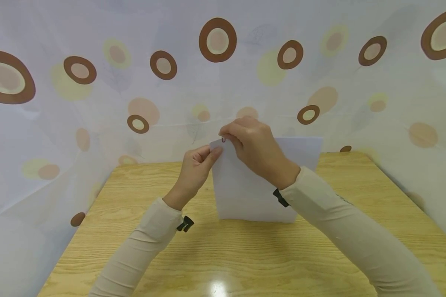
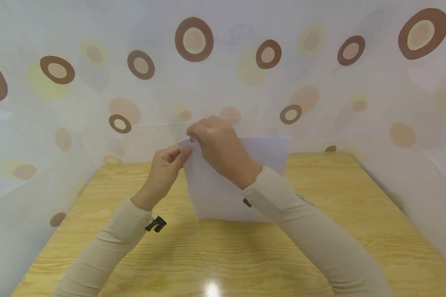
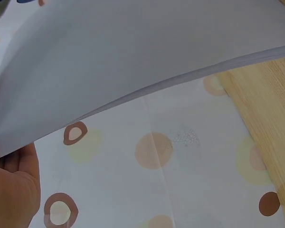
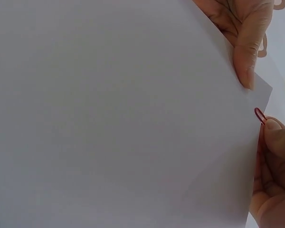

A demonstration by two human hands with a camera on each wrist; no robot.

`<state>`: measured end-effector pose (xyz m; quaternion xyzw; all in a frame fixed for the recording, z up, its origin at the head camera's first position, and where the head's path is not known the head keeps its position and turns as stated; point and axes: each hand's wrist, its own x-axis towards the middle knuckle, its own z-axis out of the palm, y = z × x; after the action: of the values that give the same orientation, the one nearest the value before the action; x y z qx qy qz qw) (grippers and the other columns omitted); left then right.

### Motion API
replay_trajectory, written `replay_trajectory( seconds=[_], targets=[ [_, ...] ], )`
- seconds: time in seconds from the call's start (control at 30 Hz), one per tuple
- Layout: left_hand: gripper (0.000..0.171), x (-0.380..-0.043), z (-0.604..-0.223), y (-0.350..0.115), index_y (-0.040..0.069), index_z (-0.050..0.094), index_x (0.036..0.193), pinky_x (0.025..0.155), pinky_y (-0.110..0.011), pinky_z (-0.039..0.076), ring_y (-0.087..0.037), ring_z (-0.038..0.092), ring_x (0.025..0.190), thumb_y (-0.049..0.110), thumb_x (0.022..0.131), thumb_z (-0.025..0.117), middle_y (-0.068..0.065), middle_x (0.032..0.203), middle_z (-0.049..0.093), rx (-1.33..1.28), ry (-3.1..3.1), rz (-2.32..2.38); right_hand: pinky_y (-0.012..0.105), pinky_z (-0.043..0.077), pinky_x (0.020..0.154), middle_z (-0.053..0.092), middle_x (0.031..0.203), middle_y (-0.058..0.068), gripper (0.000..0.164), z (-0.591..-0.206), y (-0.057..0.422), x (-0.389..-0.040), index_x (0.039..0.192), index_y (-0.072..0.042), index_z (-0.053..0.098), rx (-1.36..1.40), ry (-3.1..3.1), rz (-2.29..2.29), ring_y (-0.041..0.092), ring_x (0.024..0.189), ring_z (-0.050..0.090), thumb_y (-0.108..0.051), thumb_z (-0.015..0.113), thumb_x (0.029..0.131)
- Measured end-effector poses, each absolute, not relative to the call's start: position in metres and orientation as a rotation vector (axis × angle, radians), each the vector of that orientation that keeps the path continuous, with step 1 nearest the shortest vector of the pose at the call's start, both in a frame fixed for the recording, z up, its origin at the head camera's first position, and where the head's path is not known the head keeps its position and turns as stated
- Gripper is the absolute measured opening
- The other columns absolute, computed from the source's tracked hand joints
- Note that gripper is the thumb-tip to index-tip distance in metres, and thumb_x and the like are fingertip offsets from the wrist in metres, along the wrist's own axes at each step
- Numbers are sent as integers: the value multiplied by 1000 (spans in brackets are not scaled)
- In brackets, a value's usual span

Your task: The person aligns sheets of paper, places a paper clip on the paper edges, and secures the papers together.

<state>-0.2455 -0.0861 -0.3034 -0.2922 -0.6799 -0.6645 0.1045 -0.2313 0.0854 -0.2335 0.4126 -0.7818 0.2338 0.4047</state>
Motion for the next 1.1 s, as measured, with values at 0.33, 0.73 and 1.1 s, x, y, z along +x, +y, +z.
replay_trajectory(
  seconds=[0.33, 0.73, 1.1],
  targets=[
    [26, -245, -305, -85, -10, 67, 101, 65, -23, 50, -10, 62, 73, 13, 99, 54, 0, 78, 69, -829, -1986, -1977, 33, 53, 76, 70, 88, 8, 5, -234, 85, -230, 90, -2, 70, 1047, -1974, 566, 22, 84, 64, 0, 68, 86],
    [25, -245, -306, -86, -11, 66, 102, 61, -21, 47, -9, 57, 67, 12, 98, 55, 3, 69, 64, -790, -1971, -1969, 32, 51, 69, 65, 87, 7, 18, -238, 92, -229, 103, -6, 68, 1048, -2010, 467, 21, 77, 59, -4, 72, 85],
    [26, -244, -305, -87, -10, 67, 103, 64, -23, 51, -11, 65, 73, 13, 98, 56, 0, 80, 71, -759, -1962, -1985, 28, 49, 65, 63, 89, 8, 27, -241, 100, -232, 112, -8, 68, 1096, -2010, 520, 18, 72, 56, 2, 68, 86]
  ],
)
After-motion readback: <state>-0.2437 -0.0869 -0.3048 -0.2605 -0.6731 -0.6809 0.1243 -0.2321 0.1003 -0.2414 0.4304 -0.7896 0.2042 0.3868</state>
